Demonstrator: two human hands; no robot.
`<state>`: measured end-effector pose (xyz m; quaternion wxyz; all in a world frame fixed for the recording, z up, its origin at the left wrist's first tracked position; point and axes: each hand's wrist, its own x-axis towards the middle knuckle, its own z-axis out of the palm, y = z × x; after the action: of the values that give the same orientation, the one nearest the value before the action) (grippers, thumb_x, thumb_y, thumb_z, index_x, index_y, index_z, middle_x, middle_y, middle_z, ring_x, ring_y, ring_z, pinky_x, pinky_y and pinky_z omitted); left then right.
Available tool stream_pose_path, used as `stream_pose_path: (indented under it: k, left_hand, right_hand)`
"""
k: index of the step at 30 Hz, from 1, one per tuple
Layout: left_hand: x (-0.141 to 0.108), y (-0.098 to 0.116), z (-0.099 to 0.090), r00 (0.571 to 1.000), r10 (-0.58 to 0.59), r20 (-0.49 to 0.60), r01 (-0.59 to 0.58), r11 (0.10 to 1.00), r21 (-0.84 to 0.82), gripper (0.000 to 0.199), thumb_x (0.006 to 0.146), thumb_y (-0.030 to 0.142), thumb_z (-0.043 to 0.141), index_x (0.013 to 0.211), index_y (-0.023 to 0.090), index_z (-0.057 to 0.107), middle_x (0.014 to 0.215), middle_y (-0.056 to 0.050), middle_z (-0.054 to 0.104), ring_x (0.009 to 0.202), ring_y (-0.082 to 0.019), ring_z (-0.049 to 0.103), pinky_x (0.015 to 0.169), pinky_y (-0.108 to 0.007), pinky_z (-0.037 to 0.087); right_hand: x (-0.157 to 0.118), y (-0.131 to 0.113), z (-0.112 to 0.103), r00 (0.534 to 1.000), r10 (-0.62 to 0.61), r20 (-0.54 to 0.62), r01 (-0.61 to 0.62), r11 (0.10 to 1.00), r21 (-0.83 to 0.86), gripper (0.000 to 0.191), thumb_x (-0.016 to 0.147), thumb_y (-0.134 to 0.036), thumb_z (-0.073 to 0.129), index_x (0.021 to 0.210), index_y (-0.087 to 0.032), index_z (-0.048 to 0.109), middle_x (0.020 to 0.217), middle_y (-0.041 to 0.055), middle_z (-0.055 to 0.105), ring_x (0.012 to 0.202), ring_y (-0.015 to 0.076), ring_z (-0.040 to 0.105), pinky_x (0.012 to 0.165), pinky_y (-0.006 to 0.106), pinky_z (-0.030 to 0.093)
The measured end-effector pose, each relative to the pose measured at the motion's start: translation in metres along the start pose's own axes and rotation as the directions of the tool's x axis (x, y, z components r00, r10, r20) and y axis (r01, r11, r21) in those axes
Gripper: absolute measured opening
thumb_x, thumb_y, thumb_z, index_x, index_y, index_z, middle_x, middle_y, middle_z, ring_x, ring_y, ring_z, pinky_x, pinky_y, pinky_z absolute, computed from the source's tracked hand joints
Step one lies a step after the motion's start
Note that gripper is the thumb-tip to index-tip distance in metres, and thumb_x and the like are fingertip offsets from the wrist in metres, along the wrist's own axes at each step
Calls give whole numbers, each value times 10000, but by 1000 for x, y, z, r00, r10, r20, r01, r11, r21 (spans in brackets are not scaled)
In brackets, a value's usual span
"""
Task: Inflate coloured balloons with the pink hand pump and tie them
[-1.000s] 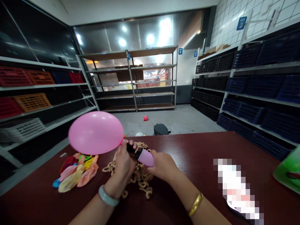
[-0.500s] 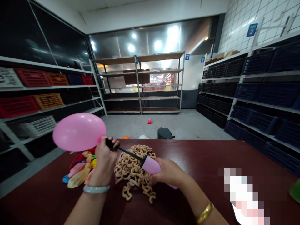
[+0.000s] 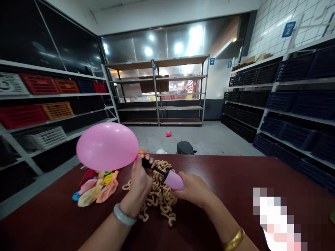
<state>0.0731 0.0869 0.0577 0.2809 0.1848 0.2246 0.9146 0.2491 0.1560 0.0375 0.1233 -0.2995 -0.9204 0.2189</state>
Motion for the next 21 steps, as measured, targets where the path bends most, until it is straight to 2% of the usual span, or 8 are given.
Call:
stream_pose_path:
  k: [5, 11, 14, 16, 19, 21]
  left_hand:
    - [-21, -31, 4, 997, -69, -24, 70, 997, 41, 266, 790, 341, 659, 791, 216, 425, 669, 39, 491, 519, -95, 477, 507, -228, 394]
    - [-19, -33, 0, 995, -85, -56, 88, 994, 57, 286, 781, 337, 663, 760, 206, 410, 634, 38, 481, 509, -93, 473, 488, -223, 389]
    - [-8, -25, -3, 993, -107, -52, 109, 993, 47, 283, 776, 316, 659, 744, 205, 400, 622, 41, 472, 483, -90, 457, 439, -209, 345]
    - [4, -14, -7, 996, -75, -57, 77, 996, 38, 274, 762, 292, 664, 751, 206, 404, 621, 46, 466, 469, -88, 449, 411, -197, 305]
    - [29, 12, -15, 998, 9, -56, -8, 1000, 31, 253, 745, 241, 656, 738, 199, 406, 608, 51, 453, 454, -80, 432, 395, -187, 273]
    - [43, 33, -21, 993, 65, -98, -62, 997, 37, 248, 732, 209, 644, 706, 192, 398, 593, 55, 442, 433, -67, 403, 388, -182, 261]
  right_hand:
    - [0, 0, 5, 999, 6, -37, -7, 1000, -11, 344, 701, -469, 658, 967, -256, 614, 902, 14, 706, 779, 227, 644, 590, 260, 335]
    - [2, -5, 7, 999, 30, -25, -30, 999, -20, 358, 696, -474, 663, 968, -246, 618, 902, 27, 706, 779, 235, 645, 584, 262, 331]
    - [2, -9, 9, 998, 64, 24, -65, 996, 66, 371, 686, -461, 672, 980, -240, 620, 906, 23, 707, 782, 223, 644, 582, 256, 346]
    - [0, -11, 10, 996, 64, 62, -72, 987, 143, 381, 683, -453, 679, 996, -243, 622, 916, 14, 708, 784, 211, 645, 588, 250, 361]
    - [-3, -13, 6, 994, 44, 97, -63, 979, 196, 393, 673, -439, 694, 1012, -253, 630, 908, -1, 709, 759, 196, 639, 595, 246, 372]
    - [-5, -15, 1, 991, 31, 129, -58, 976, 209, 417, 657, -427, 709, 1031, -260, 632, 897, -9, 707, 744, 188, 632, 592, 241, 373]
